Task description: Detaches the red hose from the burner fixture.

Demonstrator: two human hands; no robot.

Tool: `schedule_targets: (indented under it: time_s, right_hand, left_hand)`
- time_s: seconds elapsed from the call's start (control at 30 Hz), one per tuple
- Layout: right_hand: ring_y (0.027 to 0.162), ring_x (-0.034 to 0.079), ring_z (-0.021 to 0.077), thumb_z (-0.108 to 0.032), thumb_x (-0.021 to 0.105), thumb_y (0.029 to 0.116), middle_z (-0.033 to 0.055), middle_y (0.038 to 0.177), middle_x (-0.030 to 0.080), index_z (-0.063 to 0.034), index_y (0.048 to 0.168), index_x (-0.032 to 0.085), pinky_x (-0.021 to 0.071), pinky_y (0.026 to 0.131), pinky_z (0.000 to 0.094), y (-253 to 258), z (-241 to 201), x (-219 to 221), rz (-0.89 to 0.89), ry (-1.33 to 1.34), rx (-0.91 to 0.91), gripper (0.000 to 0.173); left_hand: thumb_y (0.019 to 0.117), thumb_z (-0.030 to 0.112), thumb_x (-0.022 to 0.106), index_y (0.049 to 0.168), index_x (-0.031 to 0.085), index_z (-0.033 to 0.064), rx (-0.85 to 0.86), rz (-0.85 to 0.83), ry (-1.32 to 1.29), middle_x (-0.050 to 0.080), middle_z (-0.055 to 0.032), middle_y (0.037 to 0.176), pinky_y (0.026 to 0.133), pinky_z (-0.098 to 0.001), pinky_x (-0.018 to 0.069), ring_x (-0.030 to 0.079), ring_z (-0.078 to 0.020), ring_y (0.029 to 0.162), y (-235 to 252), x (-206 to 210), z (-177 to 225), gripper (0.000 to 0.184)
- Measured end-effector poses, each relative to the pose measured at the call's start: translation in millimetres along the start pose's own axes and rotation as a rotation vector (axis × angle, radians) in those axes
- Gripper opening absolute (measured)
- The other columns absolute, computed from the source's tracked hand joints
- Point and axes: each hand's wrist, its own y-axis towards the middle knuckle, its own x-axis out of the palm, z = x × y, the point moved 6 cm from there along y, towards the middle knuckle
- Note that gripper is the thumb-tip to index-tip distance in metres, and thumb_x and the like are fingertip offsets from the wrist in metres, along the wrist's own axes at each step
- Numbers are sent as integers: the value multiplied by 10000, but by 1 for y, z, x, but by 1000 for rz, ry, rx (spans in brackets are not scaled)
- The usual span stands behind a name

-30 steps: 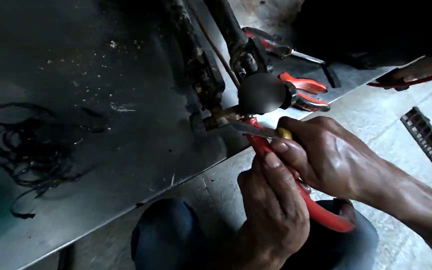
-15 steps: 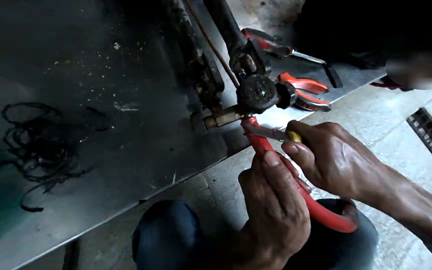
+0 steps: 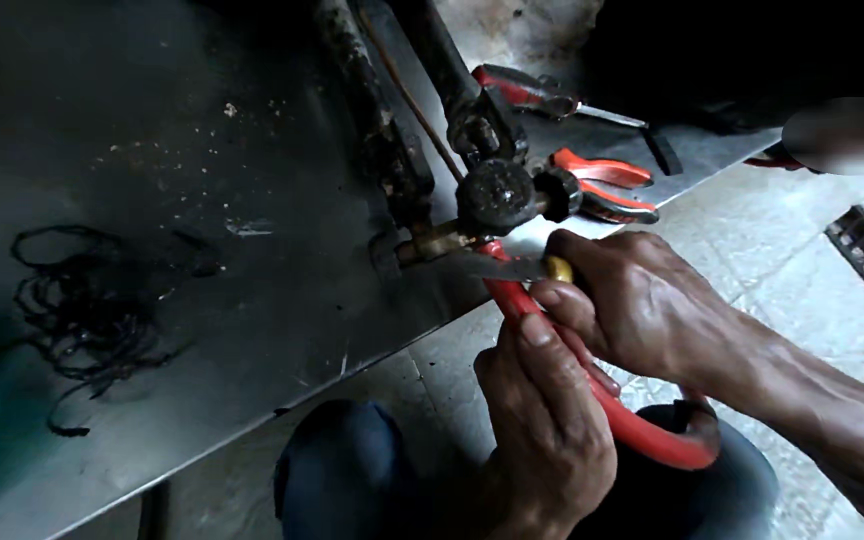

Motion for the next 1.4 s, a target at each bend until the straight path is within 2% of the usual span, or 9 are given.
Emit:
schedule_targets:
  time_s: [0.17, 0.33, 0.57, 0.67, 0.8, 1.0, 1.07, 1.2, 1.4]
  right_hand:
    - [417, 460, 141, -594, 261, 1054, -34, 495, 390, -131, 730, 533, 312, 387, 318, -3, -1, -1, -3, -27, -2, 627]
    - [413, 458, 157, -607, 248, 1046, -15, 487, 388, -121, 708, 516, 306, 388, 327, 2, -2, 1, 24, -47, -14, 650]
    - [466, 413, -58, -520, 297, 1086, -148, 540, 402, -219, 720, 516, 320, 406, 164, 3, 4, 4, -240, 438, 83, 523]
    - [499, 445, -60, -495, 294, 1099, -147, 570, 464, -234, 713, 536, 348, 437, 146, 7, 8, 3, -363, 610, 80, 526]
    - [512, 459, -30, -531, 304, 1087, -122, 587, 473, -222, 730, 562, 365, 458, 164, 9, 12, 1, -424, 644, 132, 538]
    - [578, 506, -32, -634, 455, 1016, -121, 688, 516, -178, 1023, 607, 435, 521, 174, 2, 18, -7, -368, 530, 83, 481]
    - [583, 484, -40, -568, 475, 1033, -114, 705, 510, -166, 1024, 619, 415, 529, 158, -3, 19, -9, -359, 525, 57, 427]
    - [575, 452, -50, -476, 449, 1071, -99, 689, 490, -134, 970, 647, 387, 528, 137, -10, 16, -12, -231, 504, 27, 409]
    - [578, 520, -67, -418, 375, 1108, -98, 687, 527, -122, 936, 633, 460, 542, 113, -15, 14, -2, -199, 668, 68, 429]
  left_hand:
    - [1125, 247, 234, 775, 510, 78, -17, -20, -11, 518, 83, 584, 449, -167, 531, 557, 17, 475, 2, -2, 1, 477]
    - [1127, 321, 236, 777, 507, 71, -25, 30, -9, 498, 69, 577, 433, -165, 510, 534, 15, 458, -1, 0, -1, 508]
    - [1122, 238, 195, 785, 493, 95, -14, -13, -42, 510, 94, 588, 462, -167, 529, 558, 24, 493, 1, 0, -2, 472]
    - [1119, 215, 177, 795, 490, 91, -25, -41, -66, 521, 88, 593, 462, -179, 541, 568, 12, 490, 3, 0, -2, 467]
    - [1116, 209, 169, 826, 506, 91, -88, -69, -108, 555, 86, 595, 438, -171, 507, 570, 11, 489, 3, -1, -3, 460]
    - [1125, 231, 205, 979, 543, 26, -96, -36, -179, 582, 53, 648, 535, -198, 566, 608, -30, 551, 0, -3, -3, 422]
    - [1130, 256, 222, 1039, 532, 7, -95, -28, -178, 578, 44, 649, 530, -211, 575, 609, -40, 542, 1, -4, -3, 408]
    - [1122, 196, 245, 998, 545, 17, -141, -8, -186, 589, 38, 617, 518, -226, 587, 626, -58, 517, 2, -4, 1, 371]
    - [1122, 189, 202, 1032, 523, 11, -154, -54, -198, 592, 43, 631, 540, -244, 596, 634, -63, 540, 3, -5, 3, 378]
